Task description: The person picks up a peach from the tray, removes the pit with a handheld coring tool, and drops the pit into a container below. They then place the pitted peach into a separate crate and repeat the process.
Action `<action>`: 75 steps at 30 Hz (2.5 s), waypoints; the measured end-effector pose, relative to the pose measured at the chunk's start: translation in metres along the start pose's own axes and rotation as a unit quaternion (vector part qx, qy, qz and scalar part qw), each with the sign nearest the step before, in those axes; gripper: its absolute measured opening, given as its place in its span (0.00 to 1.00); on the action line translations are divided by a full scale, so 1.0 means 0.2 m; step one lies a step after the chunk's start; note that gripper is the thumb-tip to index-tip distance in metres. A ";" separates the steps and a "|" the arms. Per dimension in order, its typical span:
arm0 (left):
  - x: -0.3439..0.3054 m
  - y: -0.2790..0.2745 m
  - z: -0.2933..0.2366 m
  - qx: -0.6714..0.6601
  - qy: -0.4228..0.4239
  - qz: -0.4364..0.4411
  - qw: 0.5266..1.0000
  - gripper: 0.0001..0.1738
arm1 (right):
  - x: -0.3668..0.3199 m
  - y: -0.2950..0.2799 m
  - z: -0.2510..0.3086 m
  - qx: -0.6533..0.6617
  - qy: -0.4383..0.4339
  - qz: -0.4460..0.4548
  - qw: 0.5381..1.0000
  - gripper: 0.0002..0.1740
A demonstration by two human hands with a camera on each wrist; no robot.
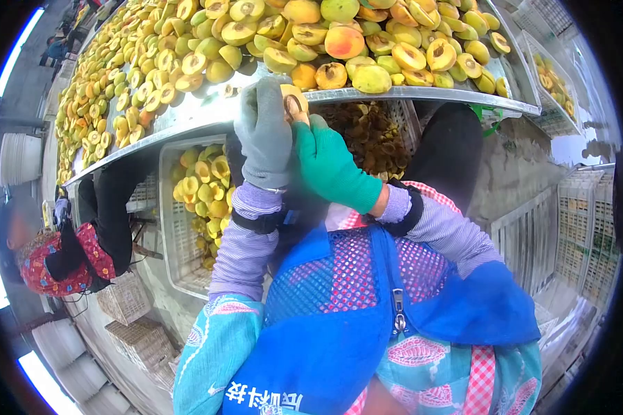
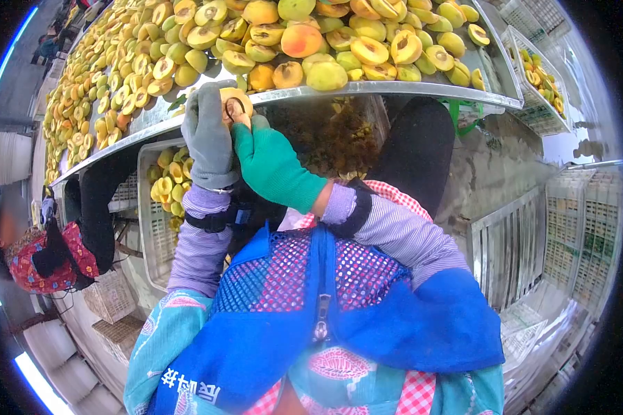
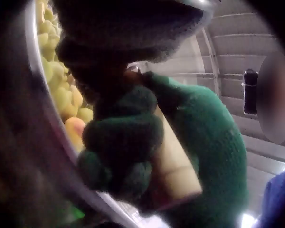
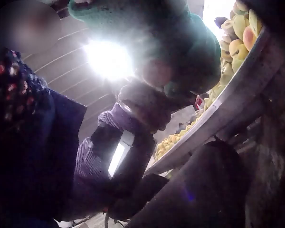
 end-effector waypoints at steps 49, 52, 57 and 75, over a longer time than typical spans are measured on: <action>0.45 -0.19 0.09 -0.212 -0.186 0.148 0.948 0.18 | 0.09 -0.29 -0.11 0.213 0.141 0.042 0.966 0.17; 0.27 -0.17 -0.01 -0.213 -0.123 0.138 0.959 0.20 | 0.15 -0.19 -0.10 0.057 0.004 -0.006 0.998 0.16; 0.12 -0.02 -0.12 -0.409 -0.096 0.078 0.904 0.21 | 0.14 -0.15 -0.01 0.419 0.204 0.064 0.882 0.19; 0.04 0.01 -0.18 -0.319 -0.150 0.055 0.934 0.22 | 0.03 -0.16 -0.03 -0.099 -0.095 0.010 0.990 0.15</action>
Point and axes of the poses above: each hand's wrist, its own x-axis towards the middle knuckle, its own y-axis out of the palm, z = x × y, the point moved 1 cm from there along x, towards the middle knuckle, and after that the axes turned 12 degrees about z, right-handed, at the moved point
